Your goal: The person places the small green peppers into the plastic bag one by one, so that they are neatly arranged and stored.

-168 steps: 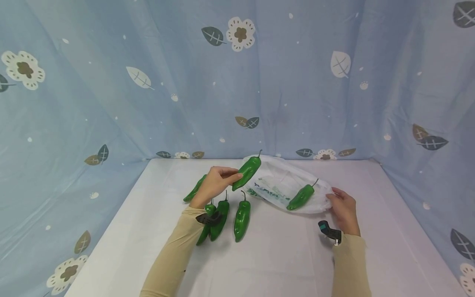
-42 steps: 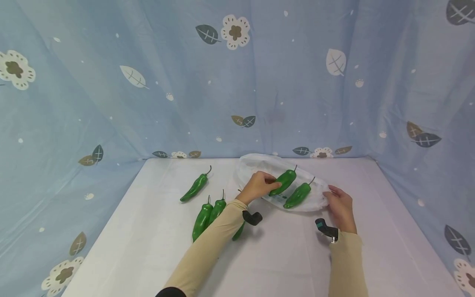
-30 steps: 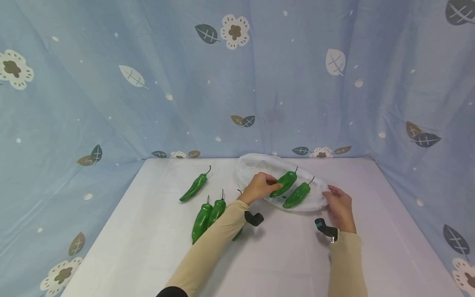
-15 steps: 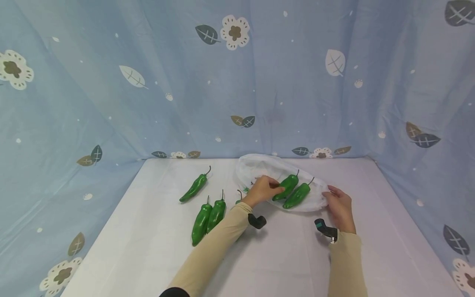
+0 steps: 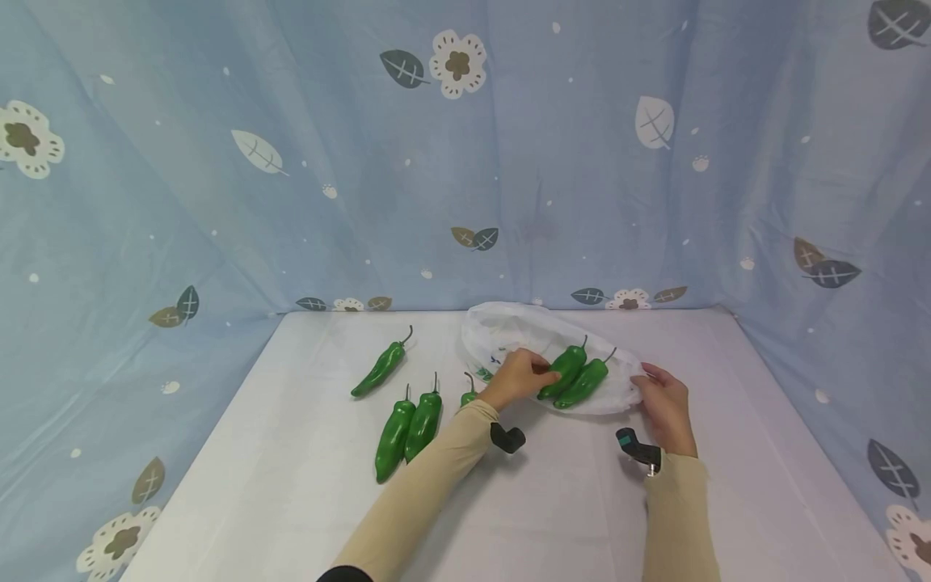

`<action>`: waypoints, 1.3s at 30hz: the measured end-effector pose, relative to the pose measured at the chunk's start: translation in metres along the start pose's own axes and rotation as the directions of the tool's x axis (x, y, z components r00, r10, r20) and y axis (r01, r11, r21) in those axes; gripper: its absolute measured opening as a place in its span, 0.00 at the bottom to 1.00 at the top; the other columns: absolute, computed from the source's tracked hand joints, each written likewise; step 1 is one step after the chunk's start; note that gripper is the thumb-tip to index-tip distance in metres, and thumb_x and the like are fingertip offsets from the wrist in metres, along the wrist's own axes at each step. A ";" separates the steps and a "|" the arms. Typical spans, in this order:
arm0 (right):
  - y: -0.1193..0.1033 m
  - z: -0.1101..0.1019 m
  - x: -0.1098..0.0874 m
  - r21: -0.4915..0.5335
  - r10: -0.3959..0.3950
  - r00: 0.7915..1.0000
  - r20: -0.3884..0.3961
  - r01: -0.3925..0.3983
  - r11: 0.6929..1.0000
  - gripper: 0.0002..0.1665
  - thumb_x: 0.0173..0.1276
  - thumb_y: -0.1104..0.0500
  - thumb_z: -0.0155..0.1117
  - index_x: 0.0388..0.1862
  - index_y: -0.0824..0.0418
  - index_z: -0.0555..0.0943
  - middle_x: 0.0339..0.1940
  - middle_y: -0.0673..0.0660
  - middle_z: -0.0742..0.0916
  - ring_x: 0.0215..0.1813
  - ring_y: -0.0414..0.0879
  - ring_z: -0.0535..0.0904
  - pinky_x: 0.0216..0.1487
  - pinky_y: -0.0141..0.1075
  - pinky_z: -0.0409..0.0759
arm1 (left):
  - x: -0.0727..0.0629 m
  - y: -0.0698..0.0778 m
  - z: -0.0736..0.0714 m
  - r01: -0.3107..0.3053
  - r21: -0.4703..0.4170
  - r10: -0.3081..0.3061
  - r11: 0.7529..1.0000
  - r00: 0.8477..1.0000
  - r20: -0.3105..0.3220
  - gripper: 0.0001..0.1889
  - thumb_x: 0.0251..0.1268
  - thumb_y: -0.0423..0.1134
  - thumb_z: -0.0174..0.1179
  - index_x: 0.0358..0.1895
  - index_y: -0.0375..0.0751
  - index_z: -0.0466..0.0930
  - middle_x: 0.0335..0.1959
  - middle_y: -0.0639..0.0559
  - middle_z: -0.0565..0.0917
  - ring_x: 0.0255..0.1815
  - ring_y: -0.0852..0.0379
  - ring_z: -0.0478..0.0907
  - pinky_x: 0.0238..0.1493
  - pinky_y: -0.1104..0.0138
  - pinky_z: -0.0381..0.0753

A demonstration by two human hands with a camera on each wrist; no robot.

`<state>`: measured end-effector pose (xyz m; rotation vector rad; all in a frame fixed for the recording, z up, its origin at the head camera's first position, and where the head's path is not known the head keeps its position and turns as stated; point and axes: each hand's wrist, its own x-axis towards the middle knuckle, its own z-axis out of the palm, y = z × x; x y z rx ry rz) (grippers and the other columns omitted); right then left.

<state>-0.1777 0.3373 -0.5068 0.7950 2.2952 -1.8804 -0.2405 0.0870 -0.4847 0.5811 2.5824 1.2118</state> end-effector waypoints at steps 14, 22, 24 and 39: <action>-0.001 0.000 -0.001 0.004 0.007 1.000 -0.004 -0.007 1.000 0.39 0.83 0.50 0.48 0.86 0.61 0.53 0.84 0.65 0.62 0.64 0.45 0.71 0.38 0.16 0.74 | -0.002 0.003 0.003 0.000 0.070 -0.001 0.998 1.000 0.008 0.17 0.71 0.45 0.68 0.52 0.36 0.90 0.47 0.46 0.91 0.40 0.62 0.85 0.41 0.75 0.82; -0.001 0.000 -0.001 0.018 0.008 1.000 -0.003 -0.008 1.000 0.38 0.83 0.50 0.48 0.86 0.60 0.53 0.83 0.64 0.62 0.59 0.41 0.72 0.38 0.17 0.75 | 0.002 0.000 0.007 -0.017 0.088 0.016 0.996 1.000 0.013 0.15 0.70 0.44 0.68 0.48 0.36 0.91 0.42 0.47 0.92 0.31 0.66 0.80 0.34 0.77 0.79; -0.001 0.000 -0.001 0.020 0.007 1.000 -0.003 -0.007 1.000 0.38 0.83 0.51 0.48 0.85 0.61 0.54 0.82 0.64 0.63 0.58 0.40 0.72 0.38 0.17 0.76 | 0.002 -0.001 0.008 -0.026 0.097 0.025 0.995 1.000 0.011 0.14 0.70 0.44 0.68 0.47 0.36 0.91 0.40 0.48 0.92 0.29 0.67 0.79 0.32 0.77 0.78; 0.001 0.001 0.002 0.005 0.002 1.000 -0.015 -0.002 1.000 0.38 0.82 0.50 0.48 0.85 0.61 0.55 0.82 0.65 0.63 0.61 0.43 0.72 0.38 0.17 0.76 | 0.001 -0.001 0.012 -0.015 0.114 0.014 0.993 1.000 0.009 0.13 0.70 0.43 0.68 0.44 0.35 0.92 0.32 0.51 0.89 0.22 0.67 0.73 0.25 0.77 0.73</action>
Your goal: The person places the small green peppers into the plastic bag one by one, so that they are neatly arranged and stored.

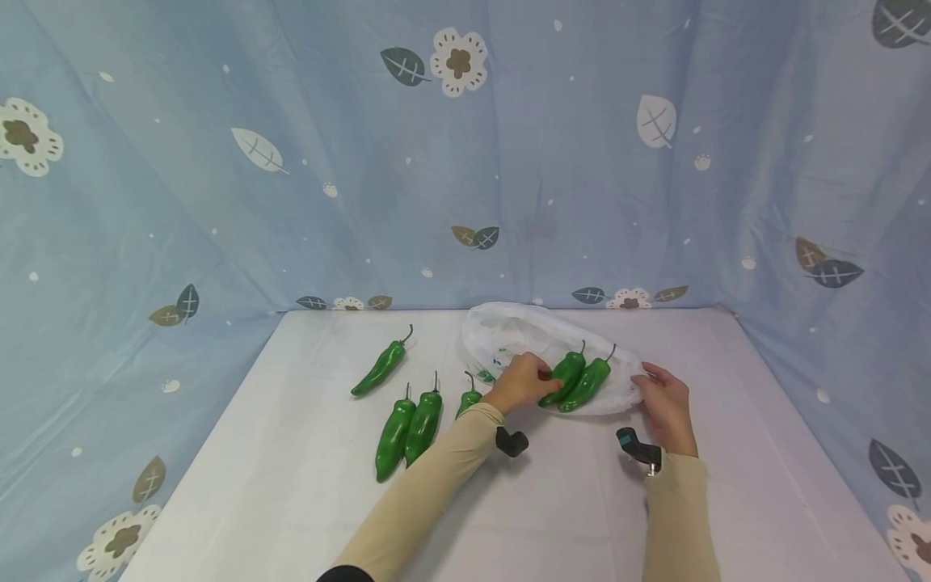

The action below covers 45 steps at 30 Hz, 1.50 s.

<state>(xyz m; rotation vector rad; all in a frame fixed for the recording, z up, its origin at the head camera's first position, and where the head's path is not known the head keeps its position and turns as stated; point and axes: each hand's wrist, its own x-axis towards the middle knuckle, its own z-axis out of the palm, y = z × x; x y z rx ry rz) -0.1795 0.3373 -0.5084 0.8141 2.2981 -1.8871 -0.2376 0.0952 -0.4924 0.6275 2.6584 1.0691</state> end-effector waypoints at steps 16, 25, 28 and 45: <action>-0.002 -0.001 -0.002 -0.003 0.000 1.000 0.013 0.000 1.000 0.38 0.83 0.50 0.48 0.85 0.62 0.54 0.83 0.65 0.62 0.63 0.45 0.71 0.38 0.17 0.75 | -0.005 0.007 -0.009 -0.060 0.142 0.065 0.988 0.998 -0.025 0.18 0.73 0.49 0.65 0.44 0.34 0.90 0.29 0.47 0.89 0.16 0.66 0.69 0.28 0.76 0.73; -0.002 -0.002 -0.002 -0.001 -0.001 1.000 0.023 0.001 1.000 0.39 0.83 0.50 0.47 0.85 0.62 0.53 0.84 0.66 0.61 0.66 0.47 0.71 0.38 0.16 0.75 | -0.014 0.010 -0.031 -0.130 0.085 0.133 0.988 0.990 -0.036 0.18 0.74 0.47 0.63 0.49 0.34 0.89 0.28 0.49 0.88 0.17 0.67 0.71 0.25 0.77 0.72; -0.001 -0.001 -0.002 -0.008 -0.004 1.000 0.017 0.004 1.000 0.39 0.82 0.50 0.48 0.85 0.62 0.54 0.83 0.65 0.62 0.63 0.44 0.71 0.38 0.17 0.75 | -0.018 0.010 -0.040 -0.139 0.057 0.141 0.989 0.990 -0.031 0.19 0.75 0.46 0.63 0.54 0.34 0.88 0.33 0.49 0.89 0.23 0.66 0.75 0.28 0.76 0.74; -0.002 0.000 -0.001 0.014 0.013 1.000 0.006 -0.013 1.000 0.38 0.82 0.51 0.49 0.85 0.61 0.55 0.84 0.65 0.61 0.63 0.44 0.72 0.37 0.17 0.75 | -0.039 0.011 -0.092 -0.169 0.002 0.169 0.986 0.981 -0.100 0.19 0.75 0.47 0.63 0.57 0.36 0.87 0.46 0.48 0.90 0.45 0.58 0.85 0.48 0.71 0.83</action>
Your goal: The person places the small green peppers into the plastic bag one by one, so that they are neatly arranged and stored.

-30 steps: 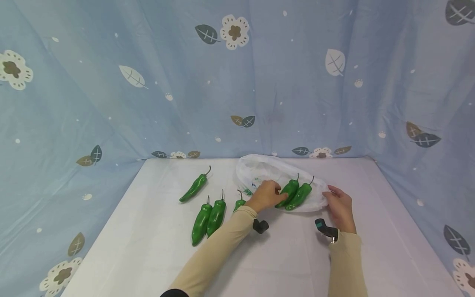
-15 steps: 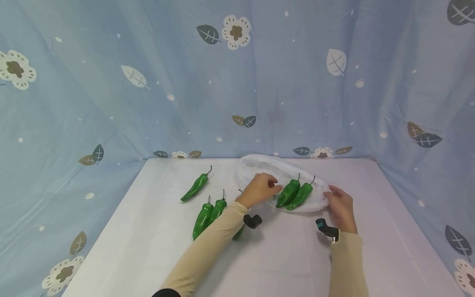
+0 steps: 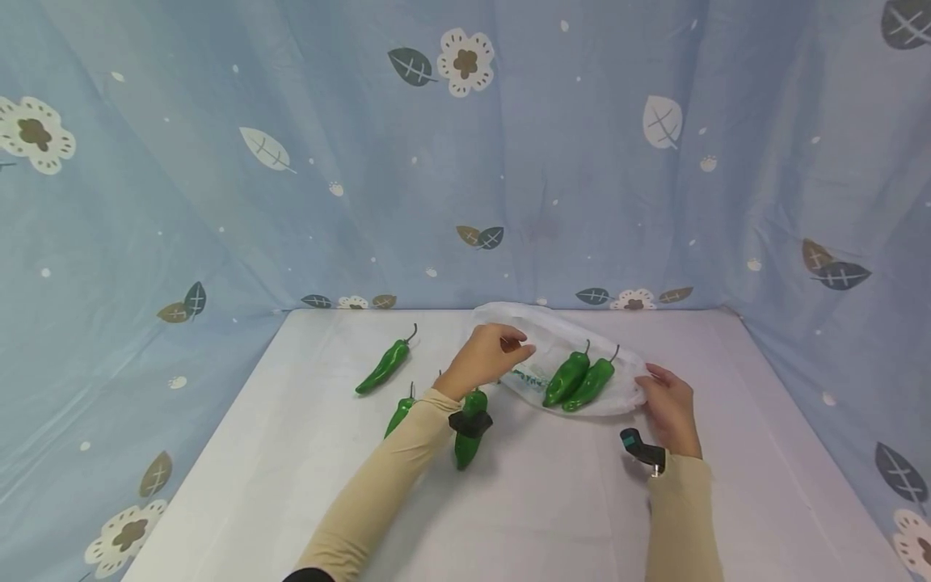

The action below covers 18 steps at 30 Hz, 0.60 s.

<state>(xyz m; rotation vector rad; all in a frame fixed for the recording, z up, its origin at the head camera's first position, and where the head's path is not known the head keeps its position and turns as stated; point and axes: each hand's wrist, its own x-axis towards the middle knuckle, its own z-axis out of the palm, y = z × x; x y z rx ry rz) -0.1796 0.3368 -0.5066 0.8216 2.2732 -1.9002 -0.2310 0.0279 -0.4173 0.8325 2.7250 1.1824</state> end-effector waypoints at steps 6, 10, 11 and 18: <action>0.000 0.000 -0.001 0.006 -0.003 1.000 0.000 0.003 1.000 0.38 0.82 0.51 0.49 0.85 0.62 0.55 0.83 0.65 0.62 0.60 0.41 0.72 0.37 0.17 0.76 | -0.006 -0.004 -0.012 -0.012 0.007 0.012 1.000 1.000 -0.024 0.19 0.76 0.47 0.62 0.58 0.38 0.87 0.47 0.48 0.89 0.46 0.57 0.84 0.49 0.70 0.84; -0.001 0.000 -0.001 0.006 0.002 1.000 0.006 -0.002 1.000 0.39 0.82 0.51 0.48 0.85 0.61 0.54 0.84 0.65 0.60 0.67 0.47 0.70 0.37 0.16 0.75 | -0.011 -0.006 -0.019 -0.017 -0.019 0.016 1.000 0.999 -0.048 0.18 0.76 0.47 0.62 0.58 0.38 0.87 0.47 0.47 0.89 0.45 0.56 0.84 0.48 0.69 0.84; -0.001 0.000 -0.001 0.006 0.004 1.000 0.006 -0.004 1.000 0.39 0.82 0.51 0.48 0.85 0.61 0.54 0.84 0.65 0.60 0.68 0.48 0.70 0.37 0.16 0.74 | -0.012 -0.007 -0.021 -0.016 -0.026 0.015 1.000 0.998 -0.054 0.18 0.76 0.47 0.62 0.57 0.38 0.87 0.46 0.47 0.89 0.45 0.55 0.84 0.48 0.68 0.84; -0.002 0.000 -0.003 -0.007 0.008 1.000 0.006 -0.008 1.000 0.39 0.82 0.50 0.48 0.85 0.60 0.54 0.85 0.65 0.60 0.70 0.48 0.69 0.39 0.17 0.74 | -0.021 -0.010 -0.038 -0.013 -0.057 0.008 0.998 0.995 -0.098 0.17 0.75 0.46 0.63 0.56 0.39 0.87 0.45 0.46 0.89 0.44 0.54 0.85 0.46 0.66 0.84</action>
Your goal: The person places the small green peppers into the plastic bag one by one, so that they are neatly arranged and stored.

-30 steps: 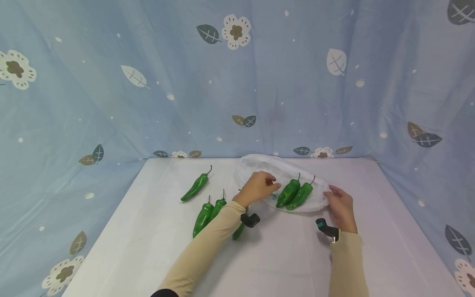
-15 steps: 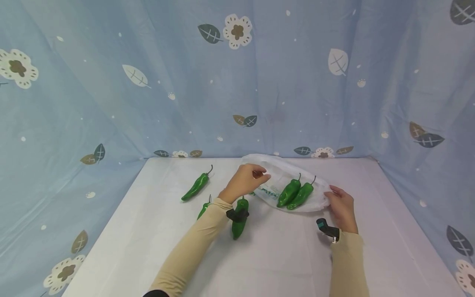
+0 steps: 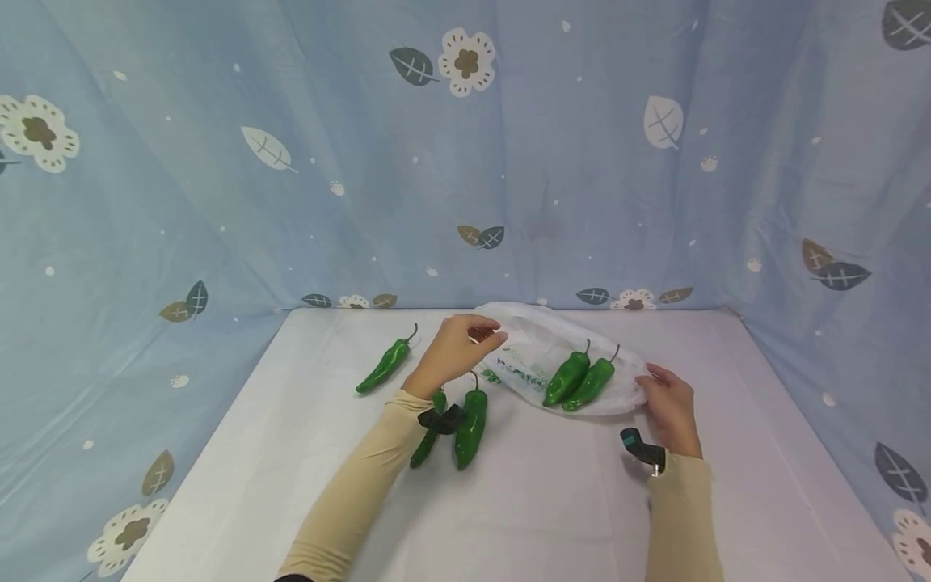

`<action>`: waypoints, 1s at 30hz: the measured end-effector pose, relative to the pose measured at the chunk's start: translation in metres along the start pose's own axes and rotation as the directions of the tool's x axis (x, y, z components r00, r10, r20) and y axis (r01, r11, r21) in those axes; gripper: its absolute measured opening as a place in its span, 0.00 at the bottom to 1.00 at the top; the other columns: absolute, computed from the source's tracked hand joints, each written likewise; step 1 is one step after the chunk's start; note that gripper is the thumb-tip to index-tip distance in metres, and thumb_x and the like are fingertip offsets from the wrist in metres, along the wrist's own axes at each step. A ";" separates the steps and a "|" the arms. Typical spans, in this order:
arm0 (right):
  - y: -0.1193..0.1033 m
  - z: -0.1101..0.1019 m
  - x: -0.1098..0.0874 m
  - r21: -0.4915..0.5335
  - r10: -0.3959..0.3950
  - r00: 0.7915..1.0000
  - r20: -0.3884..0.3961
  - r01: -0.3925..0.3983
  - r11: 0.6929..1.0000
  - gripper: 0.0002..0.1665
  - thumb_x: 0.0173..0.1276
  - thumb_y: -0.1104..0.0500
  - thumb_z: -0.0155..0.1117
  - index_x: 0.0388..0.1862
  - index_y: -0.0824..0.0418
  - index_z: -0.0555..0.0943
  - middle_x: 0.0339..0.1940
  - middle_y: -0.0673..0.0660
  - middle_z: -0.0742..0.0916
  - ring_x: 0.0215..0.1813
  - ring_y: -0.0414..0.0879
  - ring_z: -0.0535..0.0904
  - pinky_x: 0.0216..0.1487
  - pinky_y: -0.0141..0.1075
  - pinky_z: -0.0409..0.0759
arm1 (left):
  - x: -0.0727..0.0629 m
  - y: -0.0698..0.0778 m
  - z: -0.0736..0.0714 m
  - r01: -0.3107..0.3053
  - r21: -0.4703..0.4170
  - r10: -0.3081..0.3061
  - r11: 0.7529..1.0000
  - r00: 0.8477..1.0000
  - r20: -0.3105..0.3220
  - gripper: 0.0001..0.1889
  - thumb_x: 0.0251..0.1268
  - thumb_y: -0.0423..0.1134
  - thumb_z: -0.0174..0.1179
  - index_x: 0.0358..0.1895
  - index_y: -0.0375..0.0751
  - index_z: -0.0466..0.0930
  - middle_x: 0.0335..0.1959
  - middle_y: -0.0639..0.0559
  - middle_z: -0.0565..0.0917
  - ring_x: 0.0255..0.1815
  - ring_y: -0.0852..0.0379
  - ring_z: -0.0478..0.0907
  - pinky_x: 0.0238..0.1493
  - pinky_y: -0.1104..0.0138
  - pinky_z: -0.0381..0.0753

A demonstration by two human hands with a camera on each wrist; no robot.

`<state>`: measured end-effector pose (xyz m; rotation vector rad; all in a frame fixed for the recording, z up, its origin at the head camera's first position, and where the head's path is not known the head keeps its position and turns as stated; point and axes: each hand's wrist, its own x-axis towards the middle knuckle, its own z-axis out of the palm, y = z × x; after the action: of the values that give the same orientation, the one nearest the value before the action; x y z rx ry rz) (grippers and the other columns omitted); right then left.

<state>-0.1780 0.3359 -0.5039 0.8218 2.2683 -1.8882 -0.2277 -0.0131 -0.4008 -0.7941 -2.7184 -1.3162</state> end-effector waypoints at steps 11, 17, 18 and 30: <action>0.001 0.000 0.000 -0.002 -0.010 1.000 -0.017 0.010 1.000 0.38 0.82 0.51 0.50 0.85 0.61 0.56 0.81 0.63 0.64 0.57 0.39 0.71 0.38 0.18 0.76 | -0.006 -0.008 -0.025 0.046 -0.018 -0.047 0.999 0.997 -0.065 0.18 0.75 0.47 0.63 0.58 0.41 0.87 0.45 0.46 0.90 0.46 0.52 0.86 0.44 0.63 0.85; 0.001 0.000 -0.002 -0.006 -0.016 1.000 -0.006 0.016 1.000 0.38 0.82 0.51 0.49 0.85 0.62 0.55 0.82 0.65 0.63 0.60 0.42 0.72 0.37 0.17 0.76 | -0.011 -0.014 -0.036 0.039 -0.039 -0.043 0.998 0.995 -0.095 0.18 0.75 0.48 0.64 0.59 0.42 0.87 0.47 0.46 0.90 0.47 0.51 0.86 0.43 0.62 0.85; 0.000 0.001 -0.002 -0.007 -0.017 1.000 -0.003 0.017 1.000 0.38 0.82 0.51 0.48 0.85 0.63 0.55 0.82 0.66 0.63 0.61 0.43 0.72 0.37 0.17 0.76 | -0.013 -0.015 -0.038 0.040 -0.041 -0.044 0.998 0.994 -0.098 0.18 0.75 0.48 0.64 0.59 0.42 0.86 0.47 0.46 0.90 0.47 0.51 0.86 0.44 0.62 0.85; 0.000 0.000 -0.002 -0.001 -0.015 1.000 0.001 0.015 1.000 0.38 0.82 0.51 0.49 0.85 0.62 0.55 0.82 0.65 0.62 0.62 0.42 0.71 0.38 0.17 0.75 | -0.026 -0.029 -0.066 0.068 -0.097 -0.084 0.993 0.981 -0.173 0.19 0.76 0.49 0.62 0.59 0.42 0.86 0.50 0.45 0.89 0.51 0.48 0.86 0.53 0.52 0.86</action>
<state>-0.1767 0.3351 -0.5031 0.8065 2.2812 -1.8922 -0.2313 -0.0878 -0.3850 -0.5523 -2.5901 -1.4590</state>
